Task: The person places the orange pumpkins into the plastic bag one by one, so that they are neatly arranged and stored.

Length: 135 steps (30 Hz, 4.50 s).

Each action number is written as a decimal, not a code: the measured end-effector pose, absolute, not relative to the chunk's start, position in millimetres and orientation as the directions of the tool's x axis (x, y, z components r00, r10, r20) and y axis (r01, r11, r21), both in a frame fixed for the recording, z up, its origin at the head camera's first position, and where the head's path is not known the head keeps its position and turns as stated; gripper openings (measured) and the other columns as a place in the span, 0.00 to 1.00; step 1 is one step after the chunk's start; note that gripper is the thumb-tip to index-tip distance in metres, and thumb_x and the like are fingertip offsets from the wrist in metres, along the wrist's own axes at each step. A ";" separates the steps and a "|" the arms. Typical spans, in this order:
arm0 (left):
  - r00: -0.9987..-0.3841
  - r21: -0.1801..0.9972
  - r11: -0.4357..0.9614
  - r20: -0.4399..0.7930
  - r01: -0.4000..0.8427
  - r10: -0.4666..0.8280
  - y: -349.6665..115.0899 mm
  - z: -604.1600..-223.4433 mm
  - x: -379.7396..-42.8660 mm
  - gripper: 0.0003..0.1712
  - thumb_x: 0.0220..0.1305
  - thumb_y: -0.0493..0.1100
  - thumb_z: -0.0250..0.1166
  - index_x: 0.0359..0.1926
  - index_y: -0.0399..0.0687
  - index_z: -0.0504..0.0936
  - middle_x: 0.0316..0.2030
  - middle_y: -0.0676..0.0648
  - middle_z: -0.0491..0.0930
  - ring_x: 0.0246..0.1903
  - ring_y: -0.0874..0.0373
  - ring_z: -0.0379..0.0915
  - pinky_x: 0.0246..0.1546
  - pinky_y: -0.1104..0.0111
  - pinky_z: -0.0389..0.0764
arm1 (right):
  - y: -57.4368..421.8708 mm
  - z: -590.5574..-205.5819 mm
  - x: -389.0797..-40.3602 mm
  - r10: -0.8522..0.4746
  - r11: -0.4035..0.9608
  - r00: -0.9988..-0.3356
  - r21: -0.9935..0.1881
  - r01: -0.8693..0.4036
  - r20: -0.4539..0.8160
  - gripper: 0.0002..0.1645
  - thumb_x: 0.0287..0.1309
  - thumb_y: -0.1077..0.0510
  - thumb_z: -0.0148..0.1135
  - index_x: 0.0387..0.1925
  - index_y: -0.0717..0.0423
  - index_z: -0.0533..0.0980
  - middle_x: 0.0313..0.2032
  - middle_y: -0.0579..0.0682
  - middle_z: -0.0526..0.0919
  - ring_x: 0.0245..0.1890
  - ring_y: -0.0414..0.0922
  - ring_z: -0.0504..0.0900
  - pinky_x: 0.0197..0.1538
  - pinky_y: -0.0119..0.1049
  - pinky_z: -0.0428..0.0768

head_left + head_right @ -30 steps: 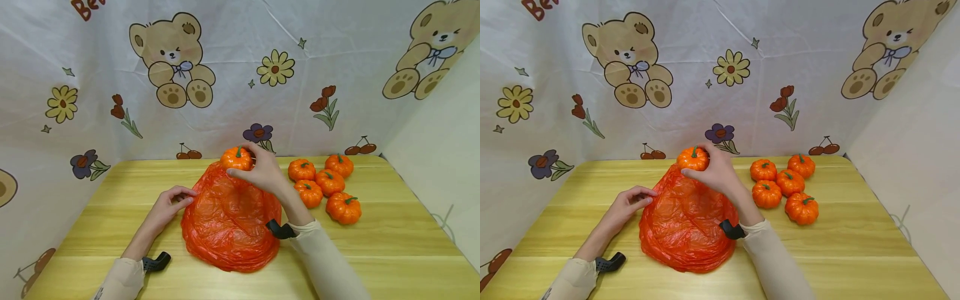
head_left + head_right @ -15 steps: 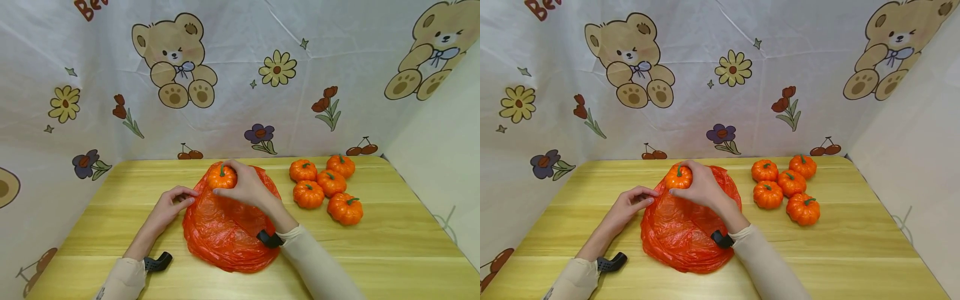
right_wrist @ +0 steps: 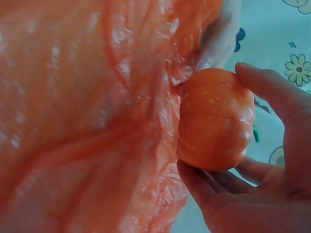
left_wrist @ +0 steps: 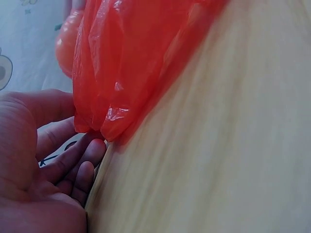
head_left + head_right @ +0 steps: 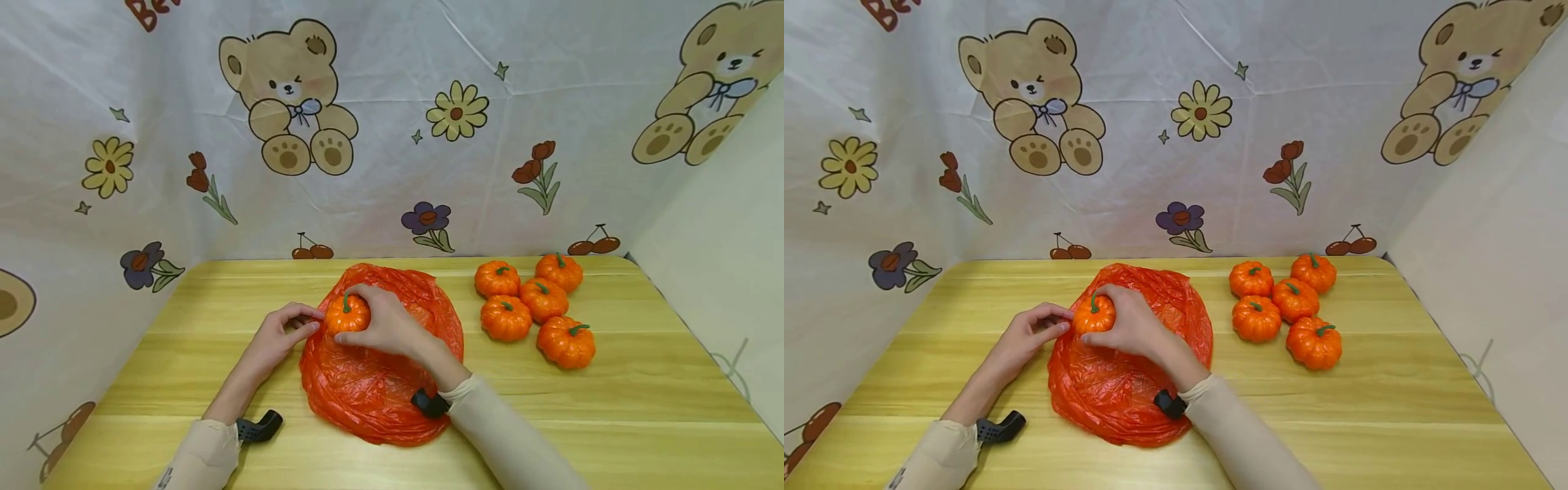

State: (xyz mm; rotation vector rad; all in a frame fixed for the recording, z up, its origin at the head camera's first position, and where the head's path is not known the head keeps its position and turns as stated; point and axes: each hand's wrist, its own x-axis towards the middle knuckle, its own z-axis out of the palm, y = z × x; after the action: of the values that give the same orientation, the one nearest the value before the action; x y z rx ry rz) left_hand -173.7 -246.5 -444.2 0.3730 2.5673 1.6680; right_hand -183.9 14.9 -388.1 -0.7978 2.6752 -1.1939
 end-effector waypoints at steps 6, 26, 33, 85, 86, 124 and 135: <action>-0.969 0.899 0.402 0.086 0.175 0.231 -246.3 -444.9 -174.4 0.11 0.73 0.47 0.69 0.51 0.51 0.88 0.47 0.45 0.84 0.44 0.52 0.75 0.45 0.71 0.76 | 10.9 -397.4 -183.6 -0.537 0.563 -0.838 -0.699 -0.441 0.096 0.43 0.51 0.43 0.83 0.65 0.53 0.74 0.54 0.48 0.83 0.53 0.45 0.80 0.57 0.39 0.81; -0.973 0.888 0.430 0.072 0.163 0.220 -242.6 -441.2 -172.3 0.10 0.74 0.47 0.68 0.51 0.52 0.88 0.50 0.48 0.84 0.44 0.51 0.74 0.45 0.70 0.77 | 12.6 -403.2 -177.4 -0.566 0.587 -0.824 -0.687 -0.428 0.029 0.53 0.55 0.35 0.78 0.74 0.53 0.67 0.62 0.50 0.80 0.60 0.49 0.79 0.62 0.45 0.81; -0.975 0.885 0.438 0.068 0.157 0.211 -242.9 -442.4 -172.4 0.10 0.74 0.47 0.68 0.51 0.52 0.89 0.48 0.47 0.84 0.44 0.51 0.74 0.45 0.71 0.77 | 22.2 -396.2 -174.5 -0.572 0.591 -0.820 -0.679 -0.436 0.029 0.54 0.54 0.33 0.78 0.74 0.52 0.66 0.62 0.48 0.80 0.61 0.48 0.80 0.64 0.45 0.80; -0.977 0.889 0.434 0.062 0.147 0.203 -241.7 -443.5 -172.0 0.10 0.73 0.46 0.69 0.50 0.49 0.89 0.48 0.45 0.85 0.45 0.53 0.76 0.46 0.72 0.77 | 209.7 -355.0 -148.8 -0.295 0.667 -0.916 -0.628 -0.401 0.272 0.37 0.63 0.42 0.75 0.69 0.49 0.75 0.65 0.52 0.82 0.64 0.59 0.81 0.65 0.61 0.78; -0.977 0.890 0.432 0.062 0.146 0.203 -241.6 -443.6 -172.1 0.10 0.73 0.46 0.69 0.50 0.49 0.89 0.48 0.45 0.85 0.45 0.53 0.76 0.46 0.72 0.77 | 213.2 -355.1 -147.9 -0.290 0.669 -0.916 -0.626 -0.401 0.277 0.37 0.63 0.42 0.76 0.69 0.49 0.76 0.65 0.52 0.82 0.64 0.59 0.81 0.65 0.60 0.78; -0.978 0.893 0.429 0.053 0.137 0.202 -240.5 -444.1 -172.1 0.11 0.75 0.47 0.68 0.51 0.49 0.88 0.50 0.45 0.85 0.46 0.54 0.76 0.46 0.72 0.78 | 349.6 -371.1 -123.4 -0.144 0.736 -0.942 -0.603 -0.307 0.303 0.32 0.59 0.55 0.79 0.64 0.53 0.79 0.58 0.34 0.82 0.54 0.19 0.76 0.56 0.07 0.65; -0.980 0.891 0.436 0.042 0.125 0.194 -241.3 -442.8 -171.2 0.11 0.75 0.46 0.67 0.51 0.49 0.88 0.50 0.45 0.85 0.47 0.53 0.76 0.46 0.73 0.78 | 346.1 -376.1 -126.0 -0.277 0.739 -0.934 -0.571 -0.358 0.226 0.30 0.61 0.52 0.78 0.62 0.51 0.80 0.58 0.54 0.86 0.56 0.21 0.76 0.56 0.11 0.69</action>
State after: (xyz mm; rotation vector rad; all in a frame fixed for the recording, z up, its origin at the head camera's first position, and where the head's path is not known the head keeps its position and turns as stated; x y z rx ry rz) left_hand -171.2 -241.3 -442.8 0.2898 2.6055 1.6077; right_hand -126.0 346.1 -376.1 -0.5593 3.0465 -1.0425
